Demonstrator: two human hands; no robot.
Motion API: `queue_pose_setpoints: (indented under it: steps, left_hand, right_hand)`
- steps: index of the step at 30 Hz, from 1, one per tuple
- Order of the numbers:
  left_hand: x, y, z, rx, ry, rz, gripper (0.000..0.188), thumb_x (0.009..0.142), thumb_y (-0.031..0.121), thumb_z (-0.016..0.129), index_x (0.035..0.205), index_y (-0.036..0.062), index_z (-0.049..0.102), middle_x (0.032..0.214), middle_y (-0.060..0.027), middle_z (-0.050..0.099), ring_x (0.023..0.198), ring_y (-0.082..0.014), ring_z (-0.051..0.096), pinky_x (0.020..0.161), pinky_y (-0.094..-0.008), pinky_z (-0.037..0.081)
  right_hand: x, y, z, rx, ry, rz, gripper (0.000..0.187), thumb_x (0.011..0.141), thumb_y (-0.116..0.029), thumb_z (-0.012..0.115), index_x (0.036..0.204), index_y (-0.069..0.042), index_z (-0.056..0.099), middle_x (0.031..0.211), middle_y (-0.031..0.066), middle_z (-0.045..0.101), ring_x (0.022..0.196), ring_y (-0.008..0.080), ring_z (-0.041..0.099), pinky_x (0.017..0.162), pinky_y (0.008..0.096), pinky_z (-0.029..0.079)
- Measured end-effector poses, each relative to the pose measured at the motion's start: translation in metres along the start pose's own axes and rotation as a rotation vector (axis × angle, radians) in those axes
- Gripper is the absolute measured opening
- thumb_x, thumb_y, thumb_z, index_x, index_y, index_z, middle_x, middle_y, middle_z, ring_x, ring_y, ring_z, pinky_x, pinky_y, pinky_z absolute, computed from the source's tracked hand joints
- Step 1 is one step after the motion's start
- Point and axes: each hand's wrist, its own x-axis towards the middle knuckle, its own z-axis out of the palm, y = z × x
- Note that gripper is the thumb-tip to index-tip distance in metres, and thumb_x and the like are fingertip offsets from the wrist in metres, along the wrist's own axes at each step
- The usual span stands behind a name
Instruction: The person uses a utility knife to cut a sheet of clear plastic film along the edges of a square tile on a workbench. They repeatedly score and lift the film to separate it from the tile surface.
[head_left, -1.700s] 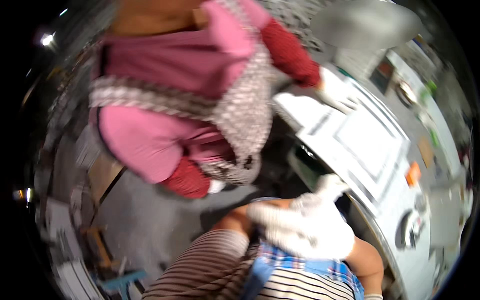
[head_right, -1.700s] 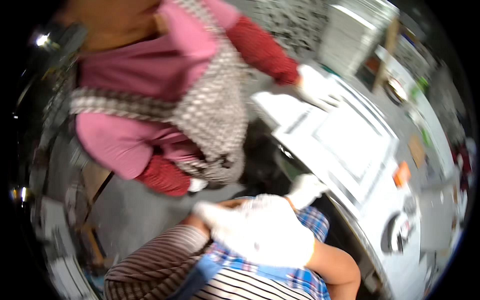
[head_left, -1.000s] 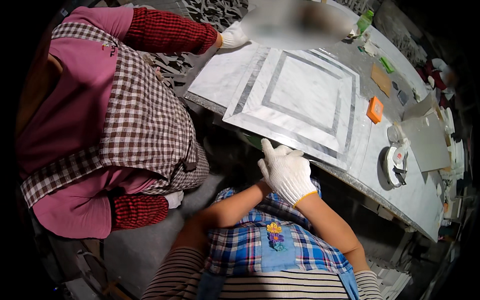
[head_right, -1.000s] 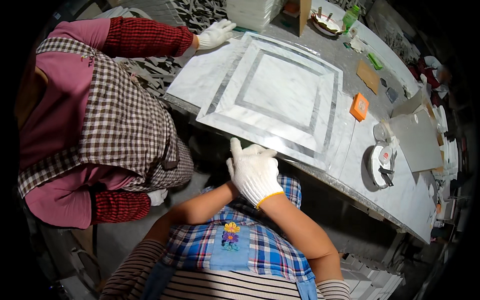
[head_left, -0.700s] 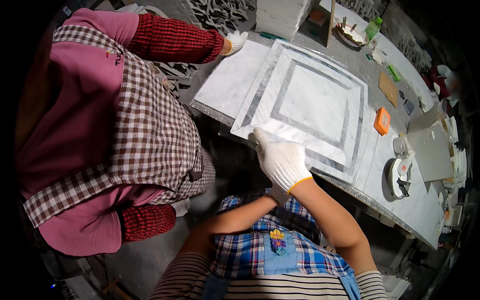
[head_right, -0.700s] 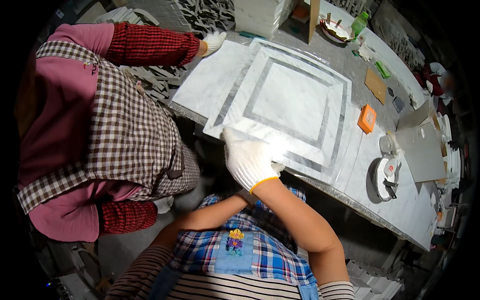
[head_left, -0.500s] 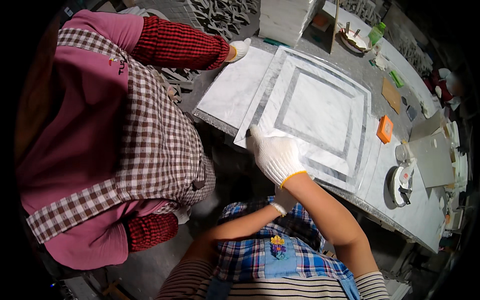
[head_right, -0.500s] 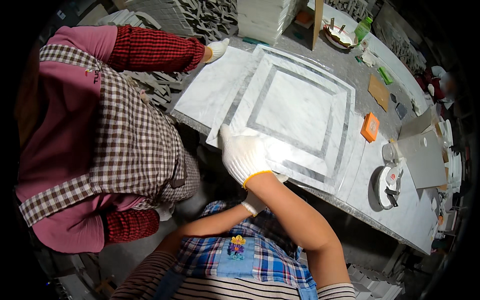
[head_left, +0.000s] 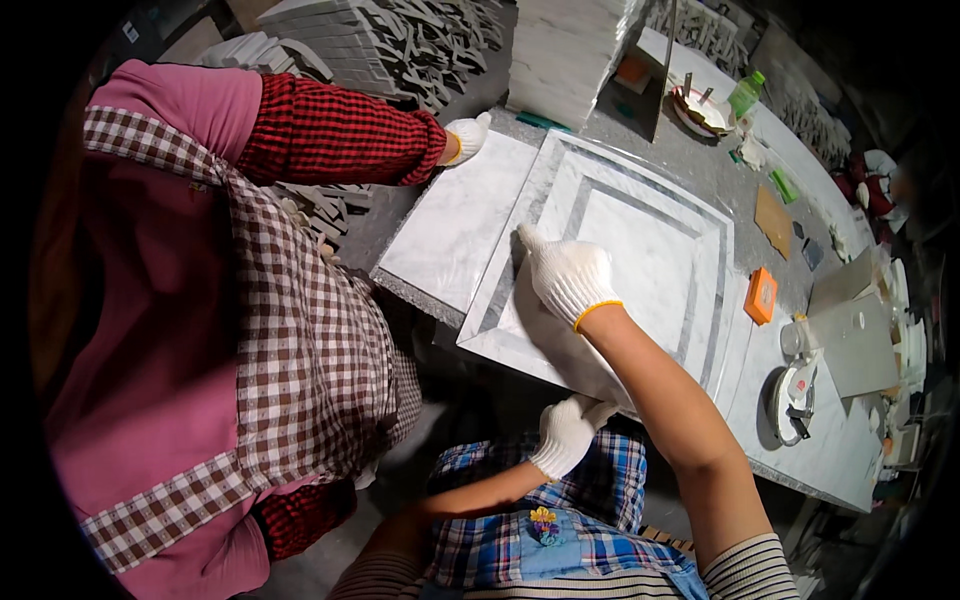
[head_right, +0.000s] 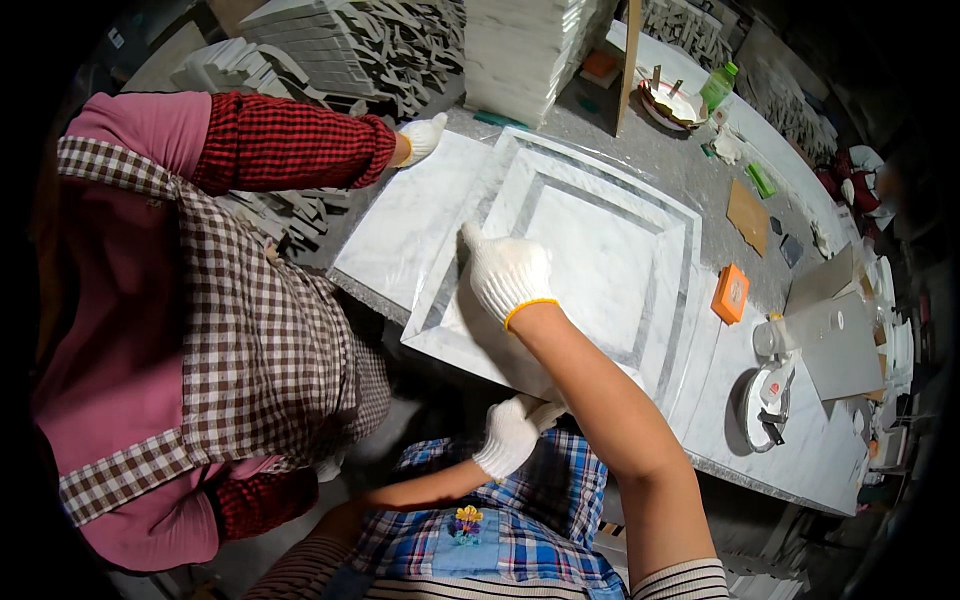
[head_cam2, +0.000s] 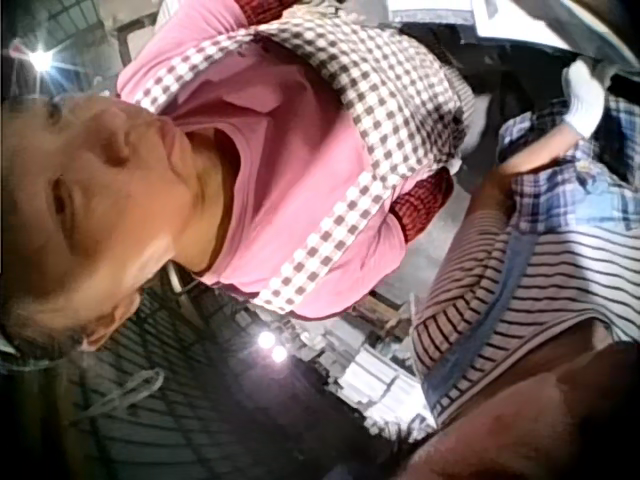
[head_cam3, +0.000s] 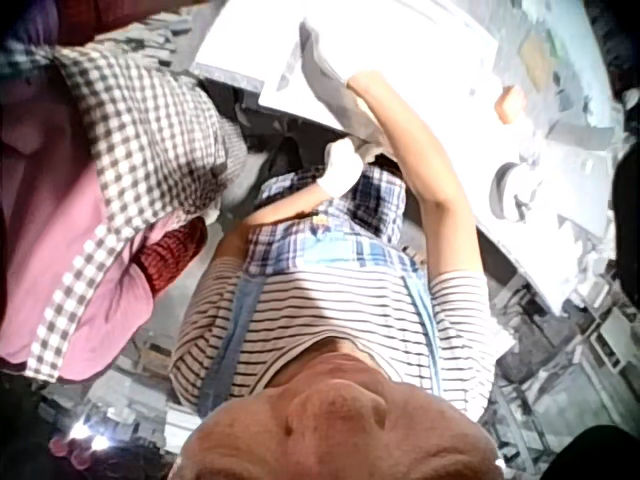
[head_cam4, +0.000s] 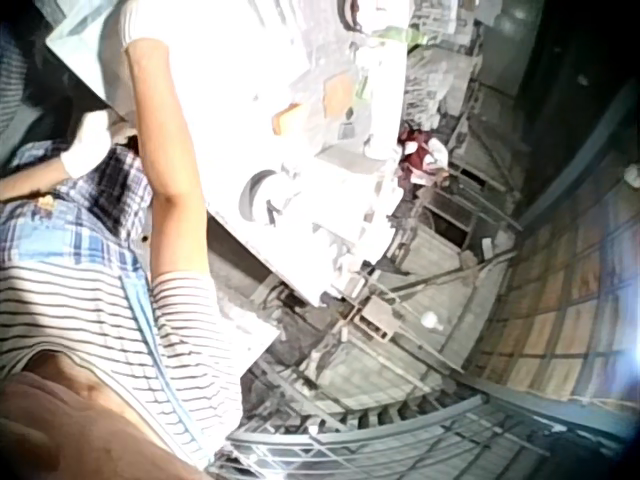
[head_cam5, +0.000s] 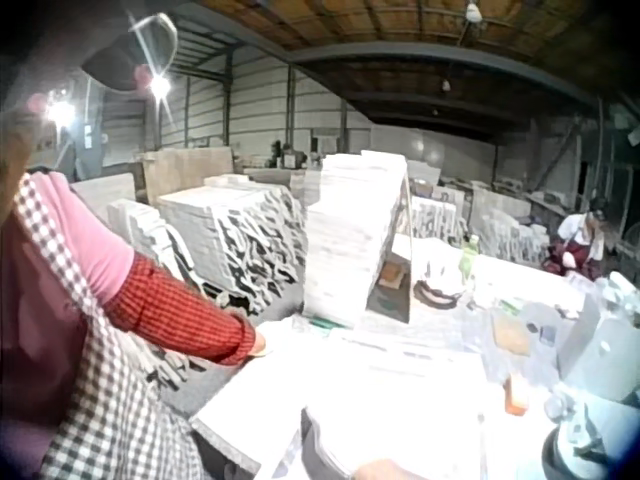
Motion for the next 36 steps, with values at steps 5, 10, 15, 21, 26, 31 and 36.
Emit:
queue_pose_setpoints:
  steps: [5,10,15,21,26,31,36]
  left_hand:
    - [0.003,-0.001,-0.002,0.09,-0.026,-0.008,0.018,0.088,0.012,0.073,0.103,0.0035,0.076,0.092,-0.0164,0.076,0.082,-0.0326,0.074,0.07,-0.0372,0.057]
    - [0.002,-0.008,0.001,0.019,-0.013,0.025,0.017,0.089,0.015,0.073,0.101,0.004,0.076,0.09,-0.0164,0.075,0.079,-0.0321,0.074,0.067,-0.037,0.056]
    - [0.003,-0.013,0.004,0.026,0.001,0.048,0.018,0.09,0.02,0.075,0.099,0.0045,0.077,0.088,-0.0161,0.075,0.076,-0.0325,0.073,0.063,-0.0374,0.055]
    - [0.002,-0.015,0.006,0.031,0.012,0.051,0.019,0.09,0.021,0.074,0.099,0.0046,0.077,0.087,-0.0167,0.074,0.075,-0.033,0.072,0.062,-0.0379,0.054]
    - [0.0,-0.025,0.009,0.01,-0.06,-0.028,0.019,0.092,0.014,0.072,0.103,-0.0008,0.075,0.09,-0.0155,0.076,0.073,-0.0245,0.073,0.064,-0.0335,0.054]
    - [0.002,-0.022,0.012,-0.346,-0.077,-0.135,0.017,0.095,0.005,0.068,0.107,-0.0074,0.071,0.096,-0.0114,0.076,0.078,-0.0153,0.07,0.067,-0.0285,0.054]
    - [0.003,-0.006,0.007,-0.279,-0.028,-0.221,0.024,0.091,0.017,0.075,0.085,-0.0056,0.071,0.079,-0.0102,0.074,0.072,-0.0124,0.068,0.065,-0.0251,0.052]
  right_hand:
    - [0.018,-0.005,0.005,-0.02,0.01,-0.02,0.042,0.098,-0.018,0.048,0.139,-0.028,0.055,0.076,0.0132,0.071,0.069,0.035,0.071,0.057,0.0468,0.052]
    - [0.023,-0.01,0.01,-0.05,0.0,0.009,0.042,0.095,-0.017,0.05,0.136,-0.026,0.056,0.076,0.0126,0.071,0.069,0.0344,0.071,0.056,0.0466,0.052]
    - [0.026,-0.012,0.009,-0.074,-0.024,0.008,0.043,0.093,-0.015,0.052,0.135,-0.025,0.057,0.074,0.0115,0.071,0.068,0.0327,0.071,0.055,0.0458,0.051]
    - [0.028,-0.012,0.01,-0.075,-0.016,-0.005,0.043,0.093,-0.015,0.053,0.135,-0.024,0.057,0.073,0.0119,0.07,0.067,0.032,0.071,0.054,0.0451,0.051]
    - [0.023,-0.016,0.009,-0.068,0.006,0.009,0.042,0.094,-0.016,0.052,0.135,-0.024,0.057,0.072,0.0107,0.07,0.065,0.032,0.07,0.053,0.0452,0.05]
    - [-0.008,0.0,0.001,0.068,0.053,-0.007,0.041,0.098,-0.021,0.049,0.137,-0.026,0.056,0.07,0.0107,0.069,0.065,0.0319,0.07,0.055,0.0462,0.05]
    - [-0.071,0.071,-0.005,0.198,0.187,0.244,0.042,0.099,-0.031,0.05,0.14,-0.026,0.055,0.074,0.0153,0.07,0.069,0.0349,0.069,0.063,0.0455,0.054]
